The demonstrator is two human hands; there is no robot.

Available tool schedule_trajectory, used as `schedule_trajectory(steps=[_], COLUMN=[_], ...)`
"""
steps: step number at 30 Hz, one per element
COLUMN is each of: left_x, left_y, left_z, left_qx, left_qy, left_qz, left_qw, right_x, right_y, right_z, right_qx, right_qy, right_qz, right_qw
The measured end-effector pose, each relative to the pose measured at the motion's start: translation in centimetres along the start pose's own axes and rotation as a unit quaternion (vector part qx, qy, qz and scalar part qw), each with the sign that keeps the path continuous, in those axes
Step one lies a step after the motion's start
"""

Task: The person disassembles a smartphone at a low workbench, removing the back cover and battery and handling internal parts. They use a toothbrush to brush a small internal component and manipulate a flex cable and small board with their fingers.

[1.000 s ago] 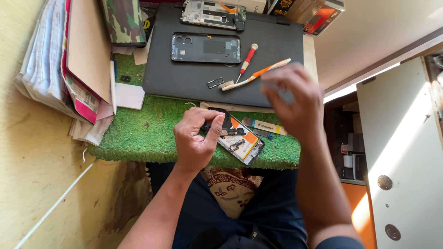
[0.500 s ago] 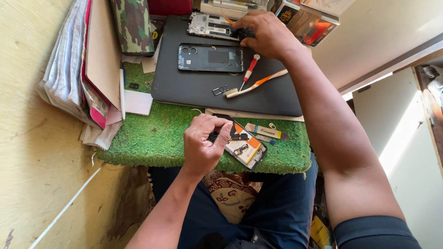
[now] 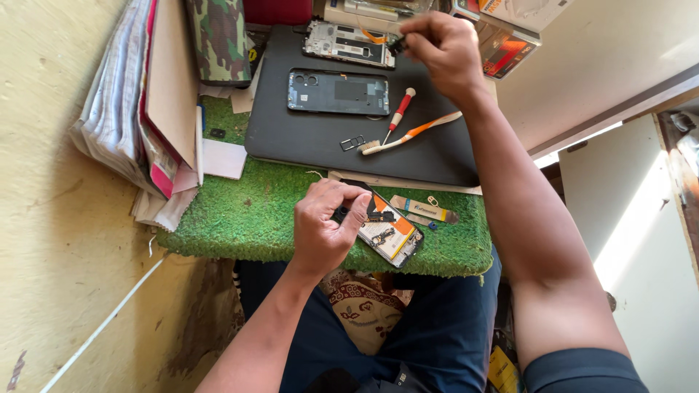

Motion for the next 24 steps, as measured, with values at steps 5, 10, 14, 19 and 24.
schedule_trajectory(steps=[5, 10, 14, 19, 24], left_x=[-0.2, 0.2, 1.0, 1.4, 1.3], left_y=[-0.4, -0.4, 0.4, 1.0, 1.3], left_z=[0.6, 2.1, 3.3, 3.6, 3.9], left_qx=[0.012, 0.044, 0.064, 0.073, 0.079], left_qy=[0.015, 0.058, 0.081, 0.093, 0.096], left_qz=[0.005, -0.003, -0.022, -0.033, -0.05], left_qw=[1.0, 0.997, 0.994, 0.992, 0.991], right_x=[6.6, 16.5, 22.0, 24.9, 26.2], right_y=[0.3, 1.8, 3.1, 4.2, 4.4], right_z=[-0.6, -4.0, -5.2, -5.3, -4.6], right_qx=[-0.26, -0.261, -0.225, -0.249, -0.283], right_qy=[0.094, 0.085, 0.075, 0.019, -0.014], right_qz=[-0.016, 0.024, 0.096, 0.131, 0.162], right_qw=[0.961, 0.961, 0.967, 0.959, 0.945])
Point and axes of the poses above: each hand's wrist, its own x-axis away from the middle knuckle, its own y-axis out of the palm, z = x × y, the point moved 9 cm from there along -x, towards the middle knuckle, and after that the axes turned 5 degrees about -x, right-handed, at the moved point
